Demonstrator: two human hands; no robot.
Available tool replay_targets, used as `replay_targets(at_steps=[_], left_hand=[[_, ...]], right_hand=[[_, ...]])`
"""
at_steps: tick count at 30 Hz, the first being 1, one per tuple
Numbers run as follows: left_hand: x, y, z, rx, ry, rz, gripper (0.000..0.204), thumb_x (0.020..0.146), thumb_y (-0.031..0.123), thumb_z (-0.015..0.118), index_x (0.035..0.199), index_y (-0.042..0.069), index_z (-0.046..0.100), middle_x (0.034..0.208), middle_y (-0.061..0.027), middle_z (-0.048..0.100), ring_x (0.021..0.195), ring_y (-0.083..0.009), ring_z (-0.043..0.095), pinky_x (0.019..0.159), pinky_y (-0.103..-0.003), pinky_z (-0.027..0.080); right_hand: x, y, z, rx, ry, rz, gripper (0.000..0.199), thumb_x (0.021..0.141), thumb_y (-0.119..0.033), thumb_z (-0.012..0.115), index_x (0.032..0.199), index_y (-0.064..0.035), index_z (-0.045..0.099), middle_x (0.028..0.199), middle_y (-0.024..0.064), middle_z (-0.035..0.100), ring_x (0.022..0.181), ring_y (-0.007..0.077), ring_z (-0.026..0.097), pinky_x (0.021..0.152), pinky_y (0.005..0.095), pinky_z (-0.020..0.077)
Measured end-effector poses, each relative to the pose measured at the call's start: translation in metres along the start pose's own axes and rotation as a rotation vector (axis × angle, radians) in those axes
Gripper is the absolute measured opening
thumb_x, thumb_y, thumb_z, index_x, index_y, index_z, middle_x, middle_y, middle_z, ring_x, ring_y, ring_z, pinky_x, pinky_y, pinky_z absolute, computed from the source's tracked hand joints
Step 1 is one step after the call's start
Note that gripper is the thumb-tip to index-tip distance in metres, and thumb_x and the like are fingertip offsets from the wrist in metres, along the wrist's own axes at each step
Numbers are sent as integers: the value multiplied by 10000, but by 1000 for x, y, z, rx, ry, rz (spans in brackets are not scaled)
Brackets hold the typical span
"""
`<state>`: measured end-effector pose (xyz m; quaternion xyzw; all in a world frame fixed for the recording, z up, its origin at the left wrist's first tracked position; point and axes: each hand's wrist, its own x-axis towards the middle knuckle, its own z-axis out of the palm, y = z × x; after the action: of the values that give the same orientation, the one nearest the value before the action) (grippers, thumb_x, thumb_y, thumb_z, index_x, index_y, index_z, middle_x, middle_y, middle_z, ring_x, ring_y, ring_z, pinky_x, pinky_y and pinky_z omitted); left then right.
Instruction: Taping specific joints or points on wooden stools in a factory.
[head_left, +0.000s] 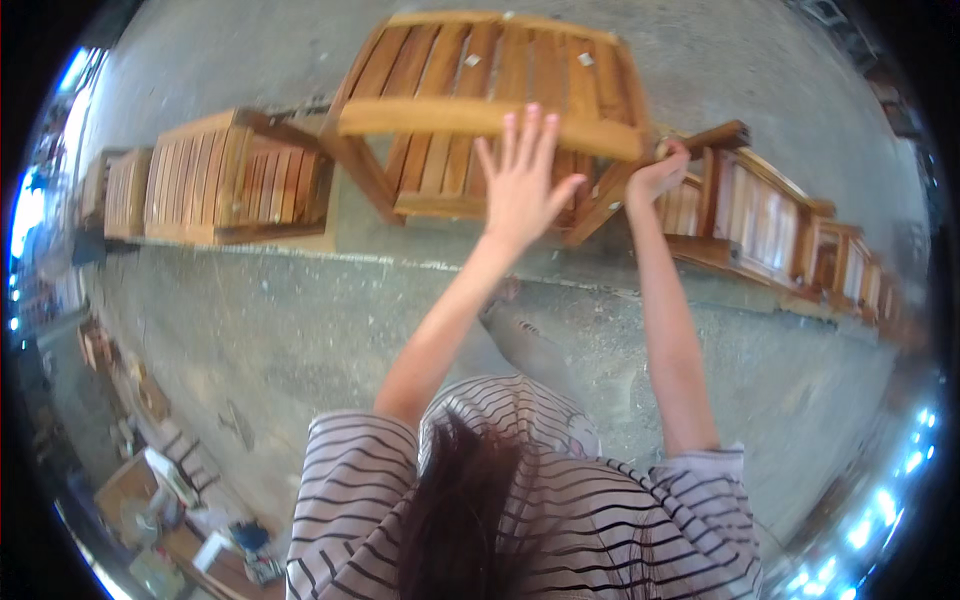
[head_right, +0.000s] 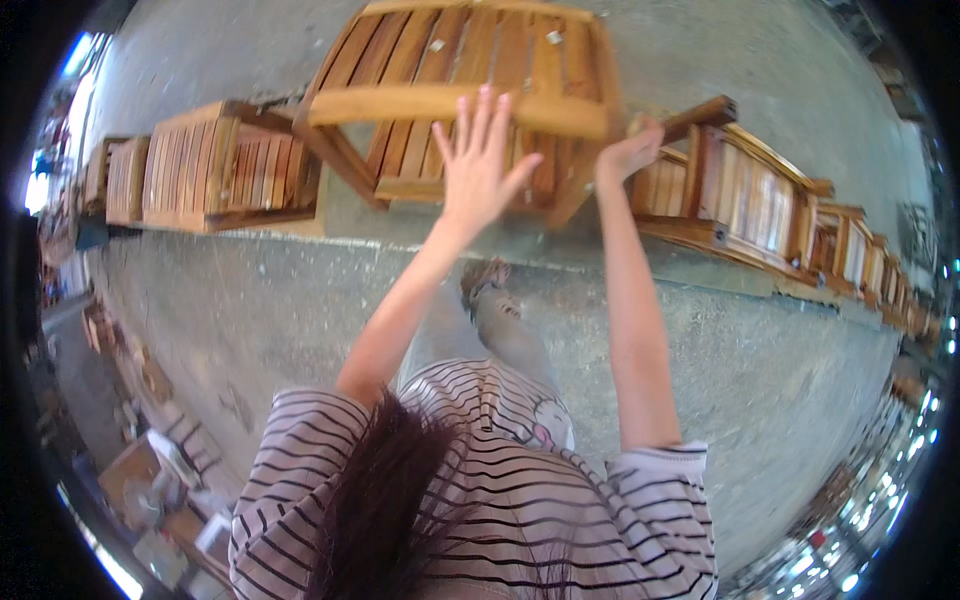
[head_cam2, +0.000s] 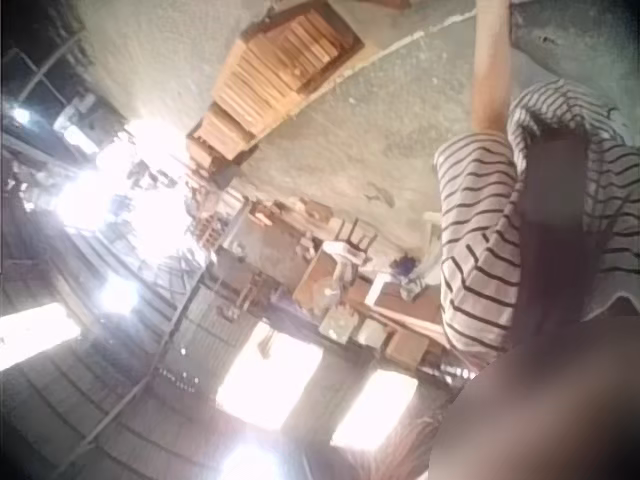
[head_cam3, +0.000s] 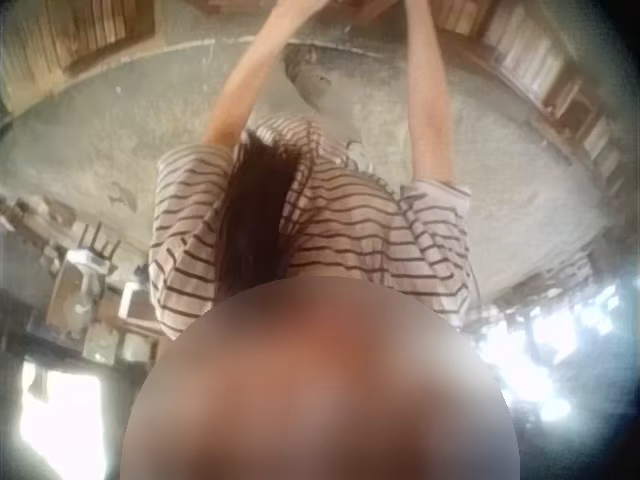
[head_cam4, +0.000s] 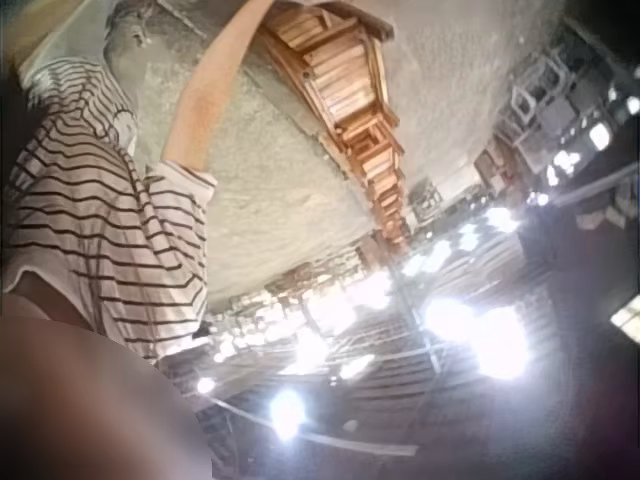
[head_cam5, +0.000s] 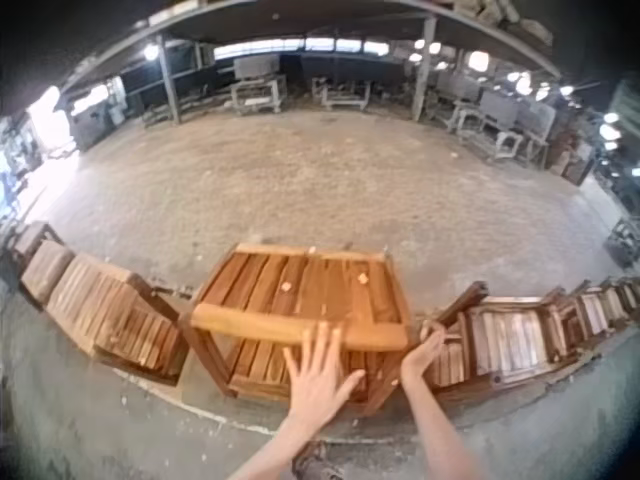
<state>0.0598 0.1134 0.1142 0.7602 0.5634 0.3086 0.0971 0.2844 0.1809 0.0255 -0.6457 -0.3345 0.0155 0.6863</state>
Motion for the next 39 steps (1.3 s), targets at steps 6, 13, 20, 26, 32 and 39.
replay_targets(at_steps=[6, 13, 20, 26, 32, 39], left_hand=[[-75, -24, 8, 228, -175, 0, 816, 844, 533, 614, 1518, 255, 248, 1585, 5, 196, 1467, -301, 137, 1069, -729, 147], [-168, -16, -12, 193, -318, 55, 854, 862, 399, 644, 1542, 231, 155, 1612, -20, 87, 1474, -330, 82, 1088, -707, 140], [-216, 35, -85, -527, -427, 2, 497, 910, 291, 622, 1310, 8, 542, 1352, -206, 527, 1307, -360, 445, 1095, -435, 324], [-287, 78, -83, -712, -643, -152, 353, 845, 194, 708, 1129, -12, 670, 1114, -162, 682, 1055, -257, 649, 919, -339, 484], [-307, 151, -8, -752, -549, -190, 238, 805, 139, 738, 1009, 16, 730, 1071, -146, 694, 985, -231, 671, 863, -318, 511], [-291, 317, 94, -730, -821, -7, 138, 789, 98, 720, 913, 42, 740, 951, -97, 693, 849, -220, 681, 728, -317, 538]], right_hand=[[-67, -17, -68, -103, -132, 398, 224, 989, -221, 466, 1011, -28, 578, 877, 130, 630, 766, 236, 604, 714, 374, 478], [-158, -63, -202, 123, -462, 648, 161, 972, -73, 490, 1133, -75, 494, 859, 78, 633, 674, 119, 616, 622, 261, 502], [-241, -151, -299, 416, -955, 790, 250, 972, -43, 501, 1215, -64, 447, 1045, 82, 584, 886, 178, 638, 762, 308, 542], [-252, -192, -344, 379, -1065, 644, 266, 976, -37, 483, 1236, -51, 427, 1065, 71, 590, 925, 174, 636, 784, 295, 541], [-215, -144, -416, 522, -899, 654, 356, 902, 108, 442, 1230, -29, 445, 1186, 83, 498, 1037, 188, 586, 804, 319, 585], [-114, -94, -546, 514, -567, 793, 466, 939, 55, 425, 1374, -84, 332, 1126, 92, 564, 1005, 172, 595, 859, 337, 543]])
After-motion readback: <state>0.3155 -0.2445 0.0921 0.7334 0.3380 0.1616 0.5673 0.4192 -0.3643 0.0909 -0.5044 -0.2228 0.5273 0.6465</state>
